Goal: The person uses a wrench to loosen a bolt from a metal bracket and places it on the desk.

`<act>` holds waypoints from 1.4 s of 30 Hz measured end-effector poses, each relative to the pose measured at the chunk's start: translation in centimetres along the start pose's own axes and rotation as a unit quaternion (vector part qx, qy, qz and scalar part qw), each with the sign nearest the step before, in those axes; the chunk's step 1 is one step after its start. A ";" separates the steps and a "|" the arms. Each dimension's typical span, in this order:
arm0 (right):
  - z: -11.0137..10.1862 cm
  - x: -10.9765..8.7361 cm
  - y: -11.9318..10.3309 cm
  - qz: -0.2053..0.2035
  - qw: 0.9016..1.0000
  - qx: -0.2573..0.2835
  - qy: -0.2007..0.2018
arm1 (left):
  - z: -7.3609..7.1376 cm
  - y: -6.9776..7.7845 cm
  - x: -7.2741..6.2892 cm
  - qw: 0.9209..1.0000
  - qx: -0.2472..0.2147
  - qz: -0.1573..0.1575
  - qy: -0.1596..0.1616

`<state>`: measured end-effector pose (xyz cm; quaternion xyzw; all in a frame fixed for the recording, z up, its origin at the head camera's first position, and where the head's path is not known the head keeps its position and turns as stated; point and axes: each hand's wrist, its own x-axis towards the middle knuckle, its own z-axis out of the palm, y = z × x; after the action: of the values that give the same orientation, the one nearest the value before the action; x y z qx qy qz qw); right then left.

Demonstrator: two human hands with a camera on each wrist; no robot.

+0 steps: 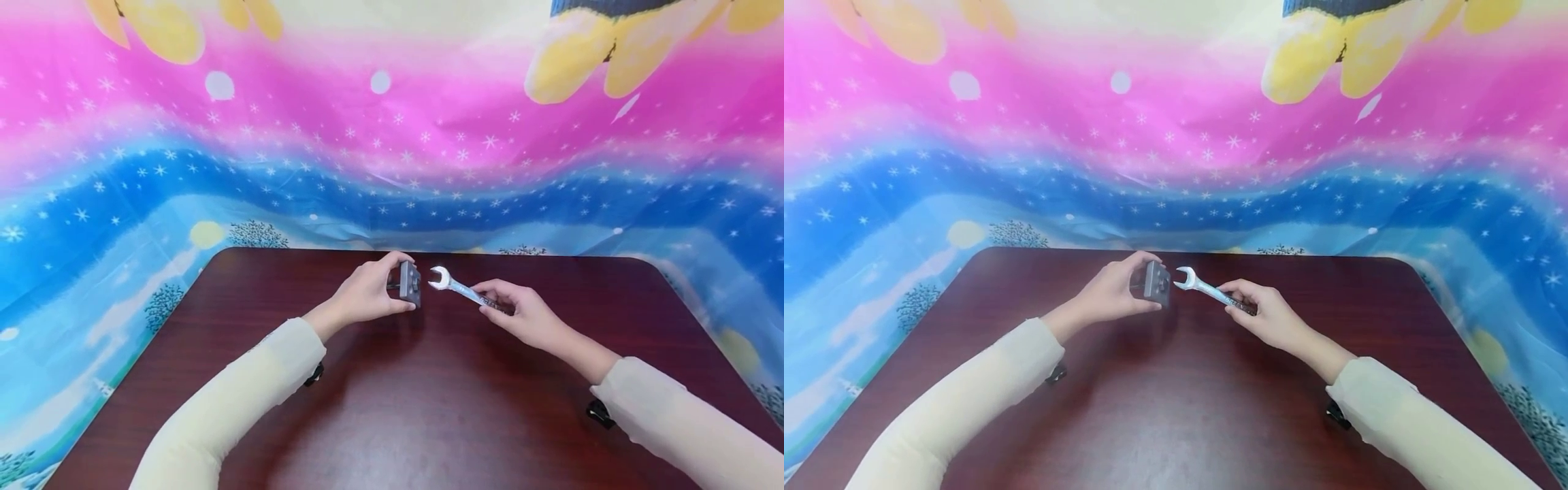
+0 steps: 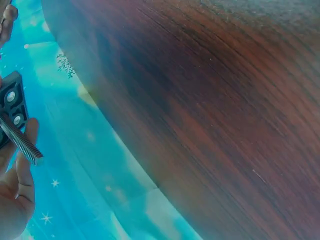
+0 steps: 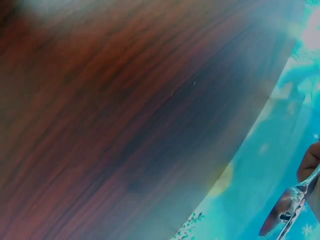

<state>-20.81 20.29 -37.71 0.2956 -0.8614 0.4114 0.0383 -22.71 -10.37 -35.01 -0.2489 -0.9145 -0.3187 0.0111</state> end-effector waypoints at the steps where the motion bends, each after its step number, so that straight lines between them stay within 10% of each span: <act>1: 0.1 0.1 -0.1 0.000 1.000 0.001 0.000 | -0.1 0.0 0.0 1.000 -0.009 0.003 0.004; 33: 2.6 -1.5 -3.7 -0.041 0.999 0.033 0.014 | -0.8 2.8 -3.4 0.981 -0.172 0.078 0.051; 42: 3.5 -2.0 -4.4 -0.039 0.995 0.096 0.007 | -0.5 3.4 -3.2 0.977 -0.164 0.082 0.110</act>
<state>-16.21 16.51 -37.65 0.3285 -0.8057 0.4919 0.0316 -18.34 -9.78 -33.23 -0.2851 -0.8194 -0.4879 0.0964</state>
